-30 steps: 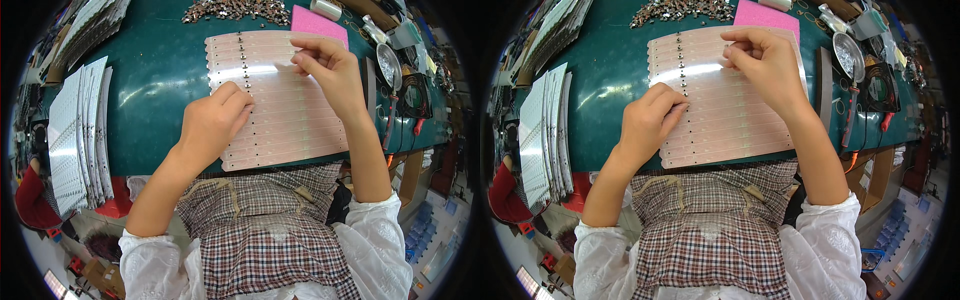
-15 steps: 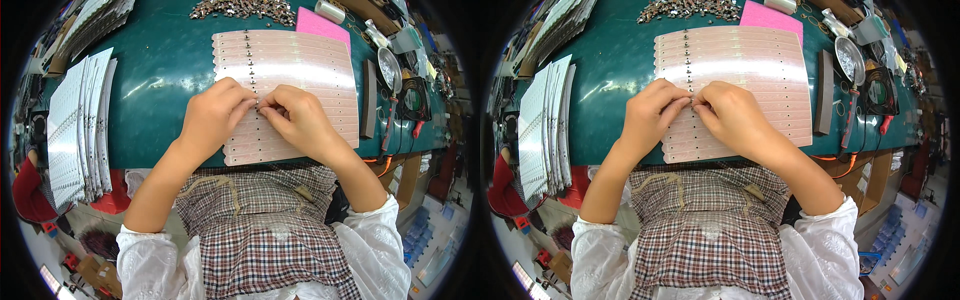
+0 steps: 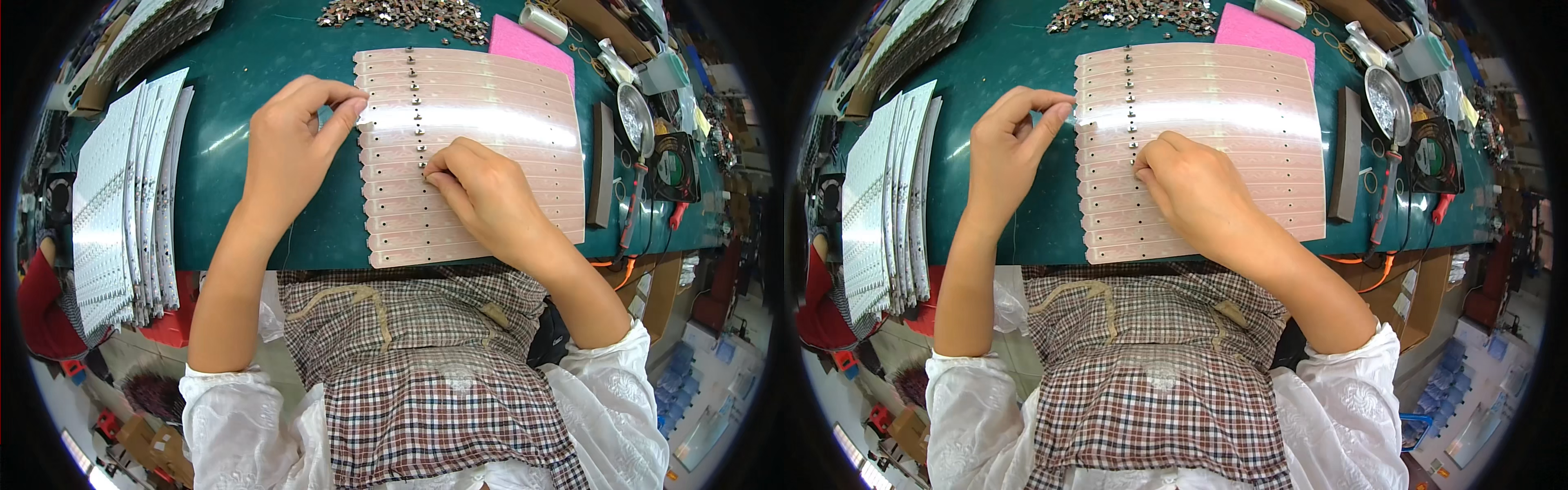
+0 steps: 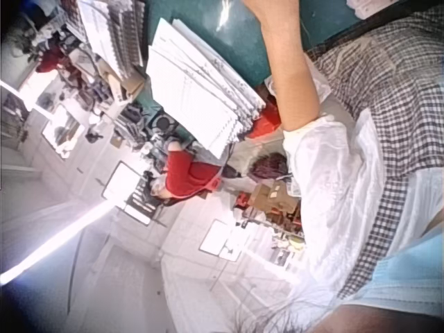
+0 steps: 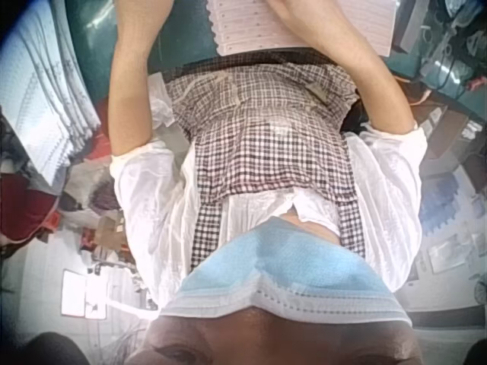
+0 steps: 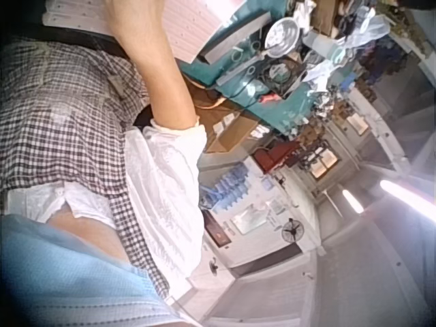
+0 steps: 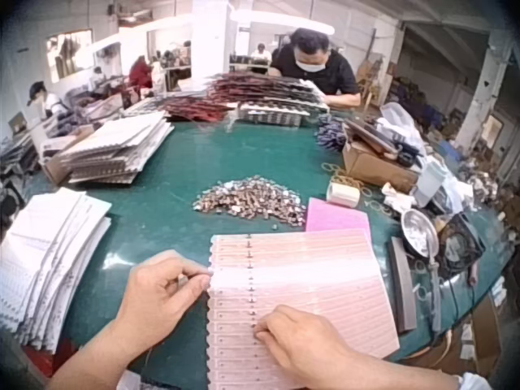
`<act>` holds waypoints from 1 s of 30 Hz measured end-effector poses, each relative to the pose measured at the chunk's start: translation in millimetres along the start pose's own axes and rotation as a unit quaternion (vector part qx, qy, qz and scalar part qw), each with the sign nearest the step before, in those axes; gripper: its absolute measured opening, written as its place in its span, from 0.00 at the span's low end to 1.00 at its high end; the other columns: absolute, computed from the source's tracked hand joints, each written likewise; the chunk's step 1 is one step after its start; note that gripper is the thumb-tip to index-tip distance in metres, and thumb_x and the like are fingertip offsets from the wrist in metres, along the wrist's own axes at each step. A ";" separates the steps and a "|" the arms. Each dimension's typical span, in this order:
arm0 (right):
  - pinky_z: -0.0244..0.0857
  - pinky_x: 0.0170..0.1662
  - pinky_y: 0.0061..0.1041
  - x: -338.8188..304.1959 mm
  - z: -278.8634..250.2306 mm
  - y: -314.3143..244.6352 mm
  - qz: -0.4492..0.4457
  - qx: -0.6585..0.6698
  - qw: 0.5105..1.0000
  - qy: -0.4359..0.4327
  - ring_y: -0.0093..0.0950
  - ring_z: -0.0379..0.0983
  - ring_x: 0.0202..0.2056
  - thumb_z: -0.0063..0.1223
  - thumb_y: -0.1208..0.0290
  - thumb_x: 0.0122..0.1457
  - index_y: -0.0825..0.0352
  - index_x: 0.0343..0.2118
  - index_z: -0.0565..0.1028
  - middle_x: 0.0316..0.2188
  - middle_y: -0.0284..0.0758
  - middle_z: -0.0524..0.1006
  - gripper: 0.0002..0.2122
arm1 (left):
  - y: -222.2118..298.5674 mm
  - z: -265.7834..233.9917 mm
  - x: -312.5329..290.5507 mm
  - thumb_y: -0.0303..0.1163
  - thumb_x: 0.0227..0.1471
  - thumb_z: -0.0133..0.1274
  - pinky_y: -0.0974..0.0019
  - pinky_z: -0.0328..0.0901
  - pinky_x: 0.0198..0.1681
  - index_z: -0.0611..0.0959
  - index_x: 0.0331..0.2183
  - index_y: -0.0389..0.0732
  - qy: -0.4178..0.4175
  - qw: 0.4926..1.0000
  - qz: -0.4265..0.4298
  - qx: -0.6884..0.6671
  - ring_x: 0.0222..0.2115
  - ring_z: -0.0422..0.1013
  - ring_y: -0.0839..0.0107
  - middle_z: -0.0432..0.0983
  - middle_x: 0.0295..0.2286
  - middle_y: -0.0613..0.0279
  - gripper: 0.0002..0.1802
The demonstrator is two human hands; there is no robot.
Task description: The person solders components onto an LED panel with a soldering iron, sets the panel aside, and inserts small metal connectors onto a new circuit board panel by hand.
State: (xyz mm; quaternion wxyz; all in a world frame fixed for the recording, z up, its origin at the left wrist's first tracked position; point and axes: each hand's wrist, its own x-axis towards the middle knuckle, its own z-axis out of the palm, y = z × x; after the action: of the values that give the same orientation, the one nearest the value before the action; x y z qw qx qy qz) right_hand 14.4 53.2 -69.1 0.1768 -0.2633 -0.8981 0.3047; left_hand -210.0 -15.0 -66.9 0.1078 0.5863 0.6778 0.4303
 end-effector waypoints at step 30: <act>0.72 0.34 0.36 38.7 -36.4 28.4 -0.041 -0.110 0.982 0.151 0.39 0.77 0.30 0.57 0.74 0.53 0.64 0.31 0.79 0.28 0.36 0.79 0.04 | -11.3 90.9 148.2 0.38 0.44 0.62 0.58 0.72 0.35 0.87 0.26 0.41 -0.155 0.951 0.069 0.258 0.29 0.79 0.58 0.82 0.26 0.56 0.10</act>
State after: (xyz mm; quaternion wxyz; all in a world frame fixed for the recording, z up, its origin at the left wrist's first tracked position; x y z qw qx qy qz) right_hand 11.3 111.4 -53.8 0.2930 -0.2867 -0.8991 0.1535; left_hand -201.6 158.7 -76.9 0.0270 0.6992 0.6983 0.1509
